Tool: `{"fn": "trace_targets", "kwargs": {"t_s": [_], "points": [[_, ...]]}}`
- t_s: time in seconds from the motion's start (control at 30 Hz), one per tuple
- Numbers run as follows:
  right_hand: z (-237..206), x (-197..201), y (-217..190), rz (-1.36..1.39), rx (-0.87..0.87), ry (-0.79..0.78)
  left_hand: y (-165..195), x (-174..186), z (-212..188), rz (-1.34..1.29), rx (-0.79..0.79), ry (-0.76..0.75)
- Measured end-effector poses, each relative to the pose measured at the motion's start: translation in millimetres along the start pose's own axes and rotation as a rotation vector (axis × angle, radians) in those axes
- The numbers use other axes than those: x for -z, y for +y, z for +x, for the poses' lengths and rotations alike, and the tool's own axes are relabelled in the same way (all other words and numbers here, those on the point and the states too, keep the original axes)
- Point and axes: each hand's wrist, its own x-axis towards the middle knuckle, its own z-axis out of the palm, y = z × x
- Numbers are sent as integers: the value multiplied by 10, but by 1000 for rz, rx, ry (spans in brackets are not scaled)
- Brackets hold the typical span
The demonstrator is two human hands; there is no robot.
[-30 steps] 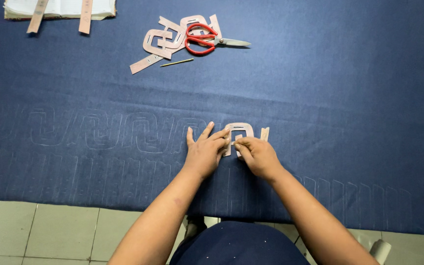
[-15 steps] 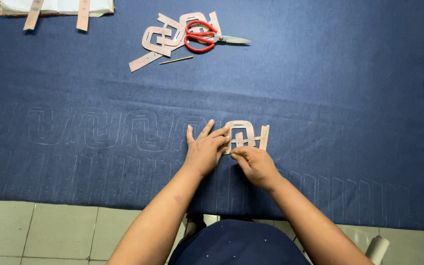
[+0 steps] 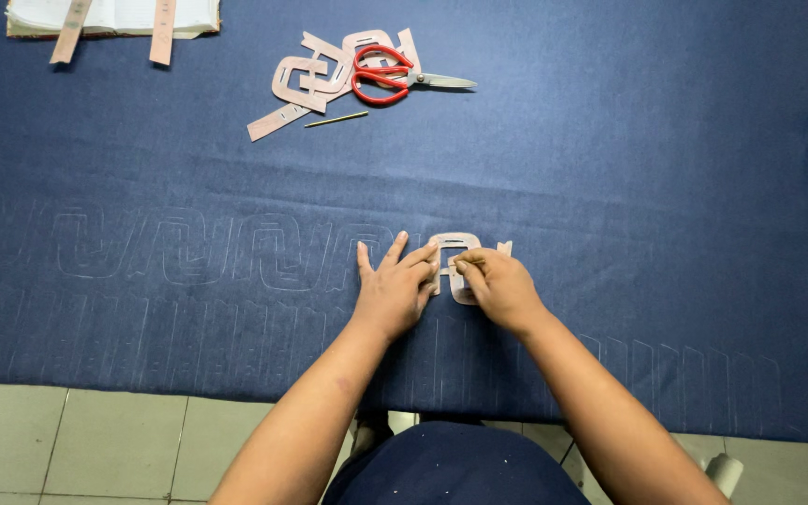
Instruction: The person places a cardboard stencil on a blue fabric and uses a pencil to trace its outline. The person repeats this process for multiple stencils, creating a series of identical shapes on the fabric.
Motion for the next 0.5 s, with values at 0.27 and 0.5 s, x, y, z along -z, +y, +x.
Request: {"fn": "trace_targets", "kwargs": {"t_s": [0.27, 0.5], "points": [[92, -1, 13, -117, 112, -34, -35, -96, 1, 71, -30, 24], [184, -6, -4, -146, 152, 12, -54, -407, -18, 294, -263, 263]]}}
